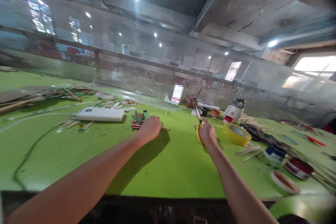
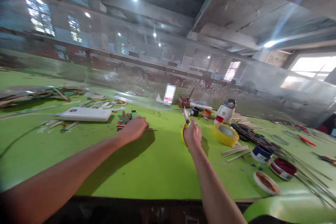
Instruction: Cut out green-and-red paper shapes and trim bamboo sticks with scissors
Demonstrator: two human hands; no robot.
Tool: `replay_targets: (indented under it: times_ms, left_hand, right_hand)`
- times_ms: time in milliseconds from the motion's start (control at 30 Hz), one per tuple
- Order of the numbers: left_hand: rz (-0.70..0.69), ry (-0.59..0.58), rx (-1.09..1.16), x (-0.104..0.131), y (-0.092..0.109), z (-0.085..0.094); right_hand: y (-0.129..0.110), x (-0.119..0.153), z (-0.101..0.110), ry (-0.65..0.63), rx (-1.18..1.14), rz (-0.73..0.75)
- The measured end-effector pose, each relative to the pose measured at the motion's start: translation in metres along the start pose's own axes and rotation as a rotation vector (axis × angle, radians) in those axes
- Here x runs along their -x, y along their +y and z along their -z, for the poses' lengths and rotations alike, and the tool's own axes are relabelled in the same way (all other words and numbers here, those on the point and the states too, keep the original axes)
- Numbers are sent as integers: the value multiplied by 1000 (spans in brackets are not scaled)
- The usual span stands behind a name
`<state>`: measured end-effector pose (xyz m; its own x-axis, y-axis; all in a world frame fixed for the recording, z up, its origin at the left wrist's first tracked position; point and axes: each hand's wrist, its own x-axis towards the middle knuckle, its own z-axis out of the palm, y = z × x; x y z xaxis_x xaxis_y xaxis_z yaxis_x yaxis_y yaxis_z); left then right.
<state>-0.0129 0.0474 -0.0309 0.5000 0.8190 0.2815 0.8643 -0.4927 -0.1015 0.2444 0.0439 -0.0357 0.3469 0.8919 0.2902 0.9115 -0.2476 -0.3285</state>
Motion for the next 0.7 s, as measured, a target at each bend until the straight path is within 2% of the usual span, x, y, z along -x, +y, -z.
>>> replay_targets:
  times_ms: [167,300,700]
  left_hand:
    - [-38,40,-10,1,1,-1]
    - [3,-5,43,3,3,2]
    - [49,-43,97,3,3,3]
  right_hand:
    - [9,-6,-6,-72,67,-54]
    - [12,-9,-9,-112,98,-79]
    - [10,-6,-7,-109,129,-104]
